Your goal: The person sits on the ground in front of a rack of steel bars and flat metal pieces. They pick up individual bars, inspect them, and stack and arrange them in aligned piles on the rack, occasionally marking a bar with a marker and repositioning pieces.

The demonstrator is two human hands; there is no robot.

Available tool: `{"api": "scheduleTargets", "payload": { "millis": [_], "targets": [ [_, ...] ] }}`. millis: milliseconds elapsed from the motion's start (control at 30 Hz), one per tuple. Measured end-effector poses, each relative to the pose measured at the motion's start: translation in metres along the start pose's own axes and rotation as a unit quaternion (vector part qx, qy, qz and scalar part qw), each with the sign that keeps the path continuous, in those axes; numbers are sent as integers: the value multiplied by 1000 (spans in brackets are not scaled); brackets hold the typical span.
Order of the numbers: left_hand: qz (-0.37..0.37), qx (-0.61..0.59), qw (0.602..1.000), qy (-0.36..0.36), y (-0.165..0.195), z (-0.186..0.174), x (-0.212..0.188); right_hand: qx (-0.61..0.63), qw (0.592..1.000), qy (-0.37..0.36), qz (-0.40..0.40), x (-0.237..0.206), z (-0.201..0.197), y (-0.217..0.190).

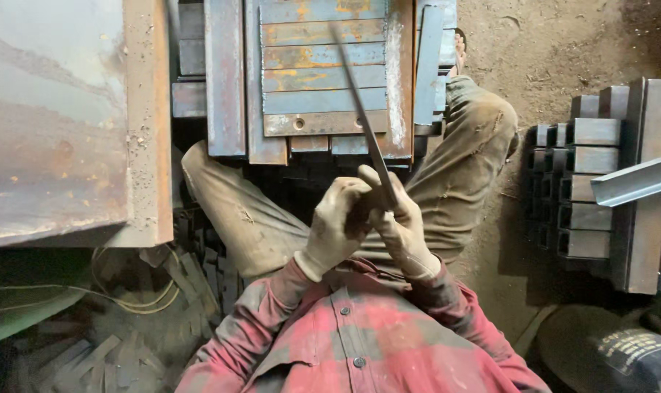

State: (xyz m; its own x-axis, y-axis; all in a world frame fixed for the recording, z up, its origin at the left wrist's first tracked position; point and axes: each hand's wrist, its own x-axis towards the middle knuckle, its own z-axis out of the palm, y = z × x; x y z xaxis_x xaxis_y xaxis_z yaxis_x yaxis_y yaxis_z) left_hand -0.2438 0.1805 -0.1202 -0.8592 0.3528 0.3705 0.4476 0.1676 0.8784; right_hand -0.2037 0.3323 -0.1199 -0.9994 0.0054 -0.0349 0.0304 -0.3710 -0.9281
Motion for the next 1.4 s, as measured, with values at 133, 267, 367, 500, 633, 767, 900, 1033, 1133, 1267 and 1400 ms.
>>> {"api": "scheduleTargets", "payload": {
  "millis": [133, 267, 367, 500, 633, 767, 900, 1033, 1133, 1267, 1400],
  "targets": [
    [-2, 121, 993, 7, -18, -23, 2, 19, 996, 88, 16, 13, -12, 12],
    [97, 274, 954, -67, -47, -55, 18, -236, 963, 129, -10, 32, -36, 19],
    [114, 319, 934, -111, -67, -56, 36, -431, 893, 126, -8, 52, -50, 19],
    [100, 353, 924, -105, -84, -49, 54, -546, 825, 117, -89, 67, -53, 21],
    [76, 359, 927, -77, -96, -50, 57, -615, 769, 111, -133, 65, -49, 28],
    [45, 360, 929, -67, -104, -51, 55, -607, 777, 138, -93, 61, -48, 37],
    [3, 345, 934, -90, -106, -49, 57, -593, 778, 162, -133, 63, -51, 40],
    [-8, 343, 935, -88, -106, -49, 56, -585, 785, 168, -115, 63, -49, 40],
    [10, 326, 942, -81, -109, -50, 53, -565, 794, 190, -119, 62, -46, 42],
    [18, 274, 957, -96, -116, -50, 54, -543, 805, 198, -136, 63, -46, 44],
    [-7, 280, 954, -104, -121, -49, 55, -478, 851, 190, -108, 65, -48, 43]
  ]
}}
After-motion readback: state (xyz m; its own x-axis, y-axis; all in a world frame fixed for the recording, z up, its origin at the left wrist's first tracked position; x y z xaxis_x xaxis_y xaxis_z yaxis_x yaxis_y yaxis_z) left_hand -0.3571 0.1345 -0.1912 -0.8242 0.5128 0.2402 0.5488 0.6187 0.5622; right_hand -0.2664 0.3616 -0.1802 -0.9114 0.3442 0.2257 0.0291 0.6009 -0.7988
